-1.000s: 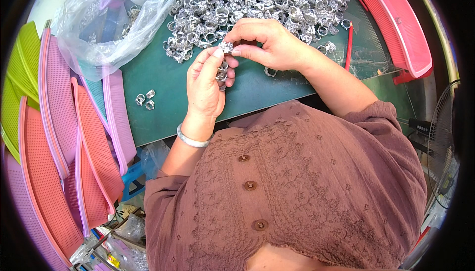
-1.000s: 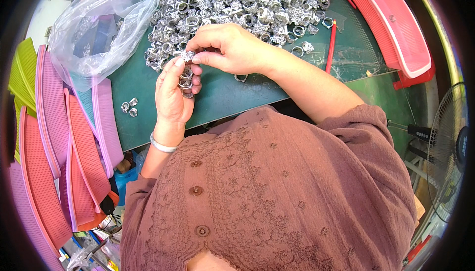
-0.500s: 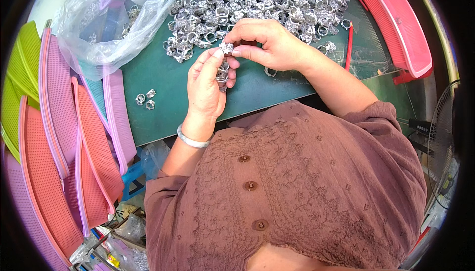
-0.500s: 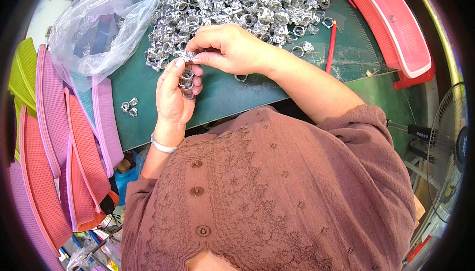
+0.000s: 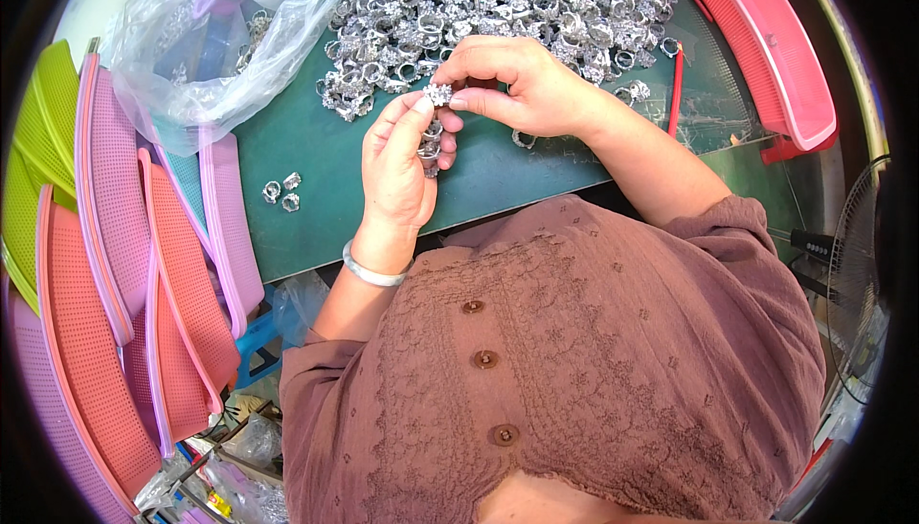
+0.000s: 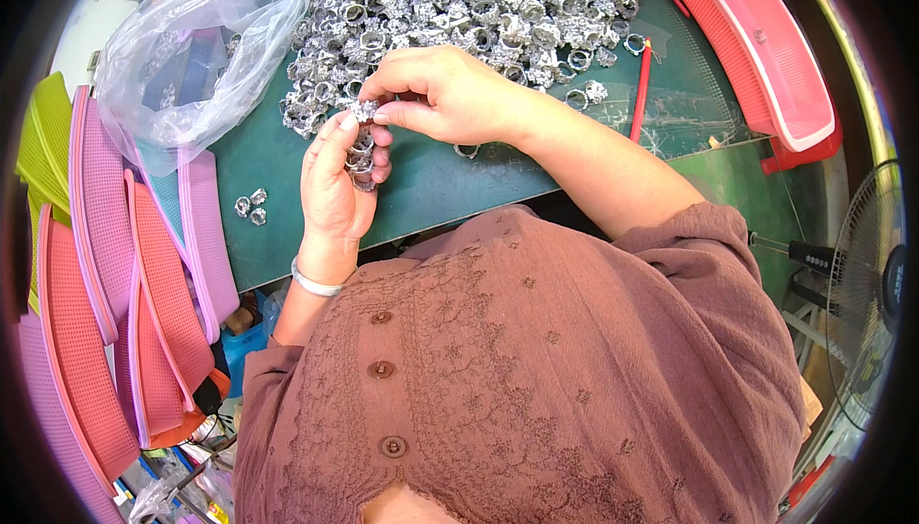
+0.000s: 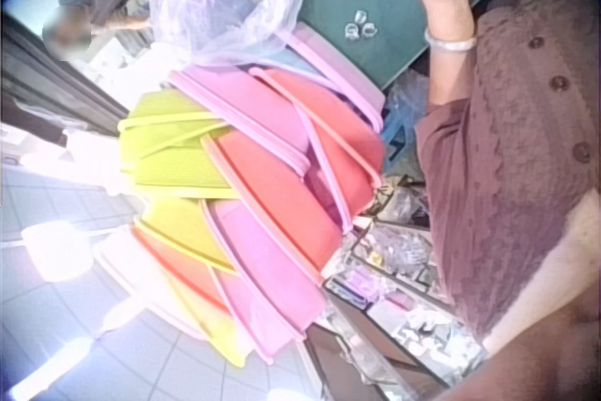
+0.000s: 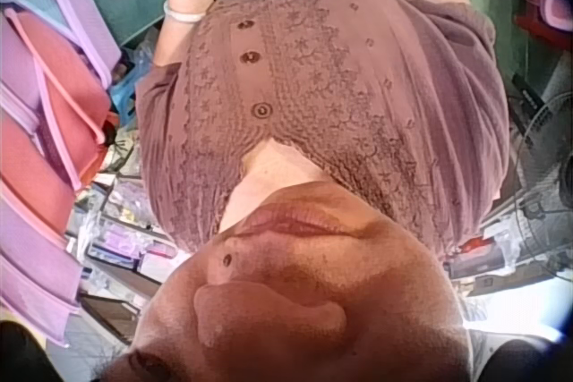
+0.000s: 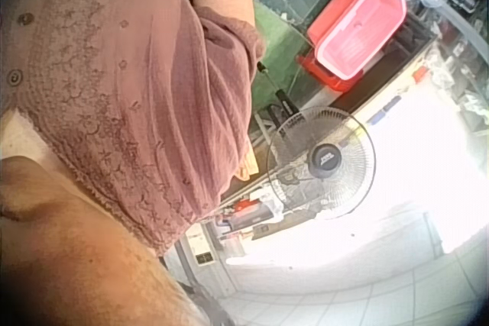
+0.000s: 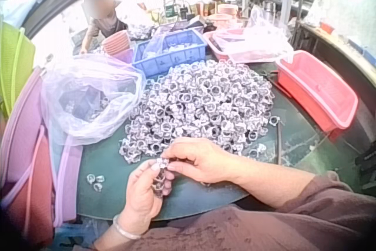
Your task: The person picks up metal components one by one from a pile, turns them over in their hands, and sorts them into smaller groups on the workstation.
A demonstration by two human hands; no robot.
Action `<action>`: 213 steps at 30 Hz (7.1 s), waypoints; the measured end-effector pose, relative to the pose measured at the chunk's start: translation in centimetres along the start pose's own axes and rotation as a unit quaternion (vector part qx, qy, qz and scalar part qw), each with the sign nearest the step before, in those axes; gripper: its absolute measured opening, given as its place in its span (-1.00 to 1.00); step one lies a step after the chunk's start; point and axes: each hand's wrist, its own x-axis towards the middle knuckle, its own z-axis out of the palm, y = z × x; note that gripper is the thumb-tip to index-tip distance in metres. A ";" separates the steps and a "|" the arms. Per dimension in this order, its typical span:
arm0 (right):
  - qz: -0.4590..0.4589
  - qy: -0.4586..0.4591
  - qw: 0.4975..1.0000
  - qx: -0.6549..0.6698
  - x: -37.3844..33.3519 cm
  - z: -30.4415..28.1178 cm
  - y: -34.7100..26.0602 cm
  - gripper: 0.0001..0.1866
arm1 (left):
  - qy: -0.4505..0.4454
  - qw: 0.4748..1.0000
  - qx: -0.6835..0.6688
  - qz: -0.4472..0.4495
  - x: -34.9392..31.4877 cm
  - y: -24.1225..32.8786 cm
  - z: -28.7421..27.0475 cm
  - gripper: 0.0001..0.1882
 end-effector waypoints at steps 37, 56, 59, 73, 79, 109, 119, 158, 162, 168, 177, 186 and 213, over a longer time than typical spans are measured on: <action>0.033 -0.012 0.999 0.016 -0.1 -0.1 0.0 -0.75 | -0.019 0.980 0.173 0.091 -0.2 -0.6 -0.3 -0.69; 0.033 0.079 0.996 0.000 -0.1 -0.3 0.0 -0.85 | -0.031 0.992 -0.125 -0.021 2.9 5.1 -3.5 -0.74; 0.050 0.138 0.989 0.005 -0.2 -0.5 0.0 -0.86 | 0.121 0.972 0.065 0.189 5.6 10.2 -4.0 -0.79; 0.092 0.234 0.967 0.044 -0.3 -0.7 0.9 -0.84 | 0.017 0.643 0.646 0.411 5.9 6.4 -1.8 -0.79; 0.105 0.221 0.967 0.065 0.0 -0.8 0.4 -0.84 | -0.084 0.661 0.703 0.249 0.2 -0.8 3.7 -0.75; 0.004 0.016 1.000 0.008 -0.2 -0.3 0.2 -0.66 | 0.029 0.999 -0.003 -0.046 1.2 0.7 0.8 -0.91; 0.004 0.000 0.999 0.049 -0.2 -0.4 0.2 -0.68 | 0.015 0.999 0.019 -0.037 0.8 0.8 0.7 -0.85; 0.053 -0.081 0.984 0.147 -0.4 -0.4 0.2 -0.68 | 0.027 0.997 0.036 -0.059 0.4 0.7 0.5 -0.67; 0.057 -0.084 0.985 0.141 -0.3 -0.7 0.0 -0.67 | 0.026 0.997 0.026 -0.061 0.4 0.7 0.5 -0.70; 0.083 -0.090 0.974 0.189 -0.4 -0.7 0.2 -0.67 | 0.028 0.997 0.033 -0.062 0.1 0.8 0.8 -0.66; 0.170 -0.074 0.943 0.278 -0.5 -0.7 -0.1 -0.67 | 0.010 0.997 0.019 -0.072 0.0 0.9 0.8 -0.64; 0.145 -0.082 0.948 0.273 -0.5 -0.8 -0.1 -0.67 | 0.016 0.997 0.034 -0.062 0.0 0.9 1.0 -0.62; 0.084 -0.094 0.966 0.226 -0.4 -0.5 0.4 -0.63 | -0.019 0.999 -0.024 -0.034 -0.3 1.0 0.8 -0.84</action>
